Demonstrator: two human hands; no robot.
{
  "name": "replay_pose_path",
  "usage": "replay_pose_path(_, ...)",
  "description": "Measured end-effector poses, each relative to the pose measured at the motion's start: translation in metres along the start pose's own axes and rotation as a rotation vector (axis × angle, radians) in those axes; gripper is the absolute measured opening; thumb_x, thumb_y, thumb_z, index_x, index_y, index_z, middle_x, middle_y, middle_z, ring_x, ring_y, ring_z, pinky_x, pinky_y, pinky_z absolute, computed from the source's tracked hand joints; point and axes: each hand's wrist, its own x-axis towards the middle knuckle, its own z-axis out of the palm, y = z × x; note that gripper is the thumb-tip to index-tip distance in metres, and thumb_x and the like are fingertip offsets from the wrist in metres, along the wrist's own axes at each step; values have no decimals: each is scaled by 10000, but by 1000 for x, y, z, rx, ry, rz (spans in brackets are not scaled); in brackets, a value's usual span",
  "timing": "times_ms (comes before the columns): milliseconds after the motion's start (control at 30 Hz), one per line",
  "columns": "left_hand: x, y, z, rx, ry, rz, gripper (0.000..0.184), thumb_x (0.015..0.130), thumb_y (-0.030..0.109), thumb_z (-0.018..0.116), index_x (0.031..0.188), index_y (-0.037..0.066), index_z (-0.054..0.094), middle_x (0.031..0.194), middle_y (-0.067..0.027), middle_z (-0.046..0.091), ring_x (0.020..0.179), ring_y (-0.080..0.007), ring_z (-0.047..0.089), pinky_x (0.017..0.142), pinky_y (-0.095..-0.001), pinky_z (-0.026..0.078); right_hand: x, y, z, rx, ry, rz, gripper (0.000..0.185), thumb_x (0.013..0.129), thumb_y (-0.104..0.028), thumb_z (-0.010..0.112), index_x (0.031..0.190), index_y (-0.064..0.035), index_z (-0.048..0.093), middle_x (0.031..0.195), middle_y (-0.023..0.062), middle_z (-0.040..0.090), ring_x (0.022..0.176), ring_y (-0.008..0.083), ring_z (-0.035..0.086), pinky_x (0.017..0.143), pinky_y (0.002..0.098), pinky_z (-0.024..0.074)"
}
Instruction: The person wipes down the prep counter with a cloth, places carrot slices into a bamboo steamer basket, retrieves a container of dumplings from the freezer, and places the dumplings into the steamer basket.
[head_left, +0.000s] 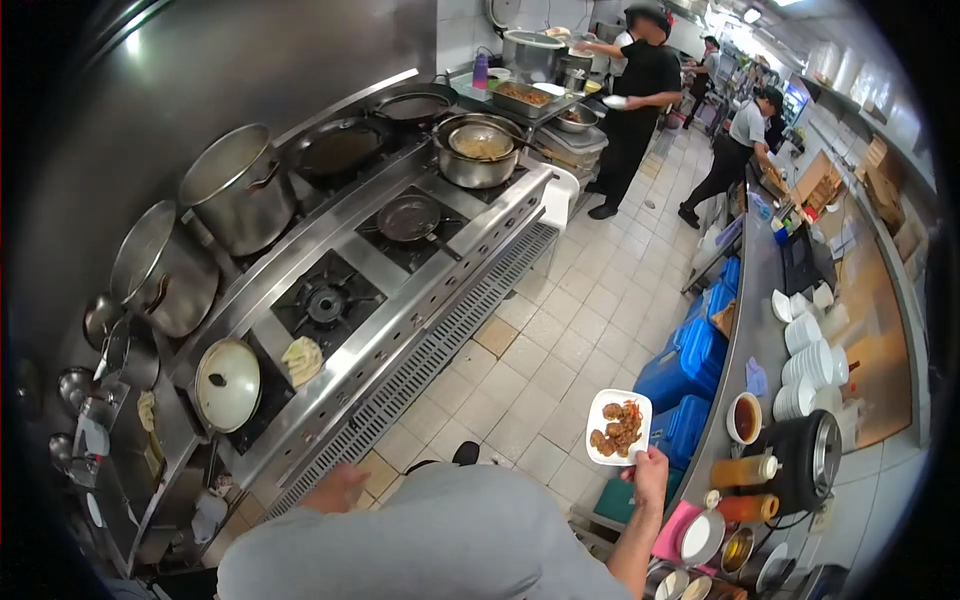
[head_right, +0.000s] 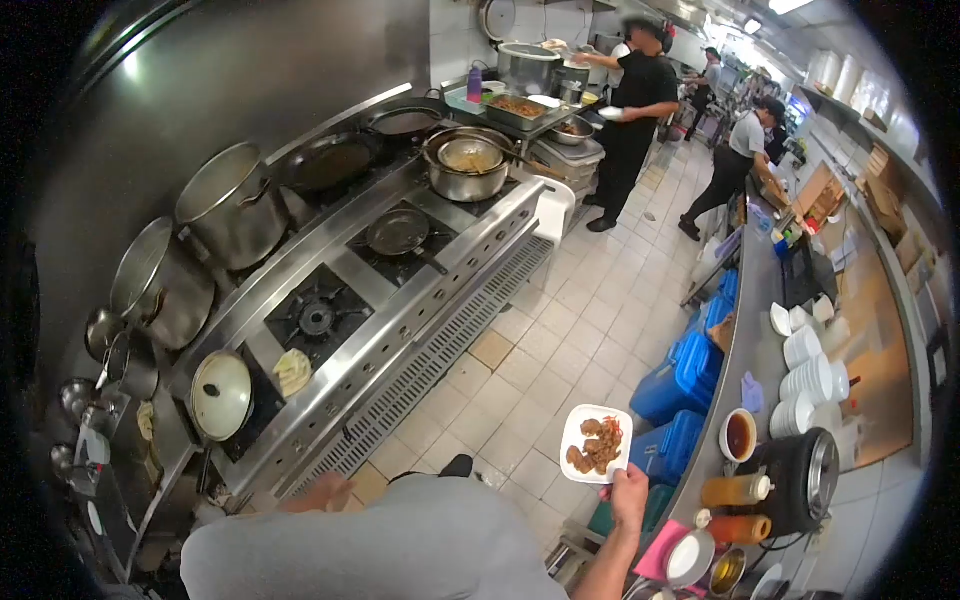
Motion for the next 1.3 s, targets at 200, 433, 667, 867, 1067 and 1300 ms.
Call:
replay_pose_path(200, 141, 365, -224, -37, 189, 510, 582, 847, 395, 767, 1328, 89, 646, 1349, -204, 644, 1254, -365, 615, 1072, -440, 489, 137, 0, -38, -55, 110, 54, 261, 945, -82, 461, 995, 57, 676, 669, 99, 651, 422, 153, 570, 374, 288, 433)
replay_pose_path(433, 352, 430, -176, 238, 107, 351, 681, 845, 478, 745, 1367, 56, 628, 1357, -219, 638, 1252, -378, 615, 1061, -444, 491, 384, -69, -82, -289, 152, -75, 260, 936, -85, 491, 857, 76, 679, 617, 108, 640, 421, 181, 598, 394, 332, 473)
replay_pose_path(667, 233, 385, -174, -170, 129, 103, 420, 809, 296, 786, 1165, 75, 759, 1125, -207, 726, 1088, -378, 683, 983, -438, 518, 687, -221, -60, -606, -25, -437, 254, 894, -90, 491, 844, 75, 677, 616, 137, 658, 499, 226, 669, 489, 375, 544)
replay_pose_path(867, 212, 427, -162, -346, 51, -42, 409, 806, 225, 768, 1193, 96, 753, 1057, -181, 749, 1039, -350, 701, 974, -413, 512, 877, -379, 47, -342, -164, -332, 242, 916, -89, 490, 869, 54, 680, 632, 102, 649, 457, 167, 600, 426, 323, 481)
replay_pose_path(1067, 375, 553, -185, -471, 373, 205, 395, 835, 262, 750, 1178, 66, 748, 1047, -170, 750, 1020, -328, 705, 943, -424, 518, 1048, -493, 151, -75, -252, -244, 229, 968, -132, 489, 947, 21, 659, 673, 93, 658, 454, 138, 568, 412, 283, 453)
replay_pose_path(1300, 459, 707, -305, -1131, 379, -551, 474, 847, 415, 757, 1169, 67, 744, 1106, -152, 742, 1050, -318, 690, 921, -422, 532, 1236, -622, 302, -87, -397, -282, 229, 975, -150, 476, 913, -13, 647, 682, 87, 647, 459, 137, 553, 412, 273, 432)
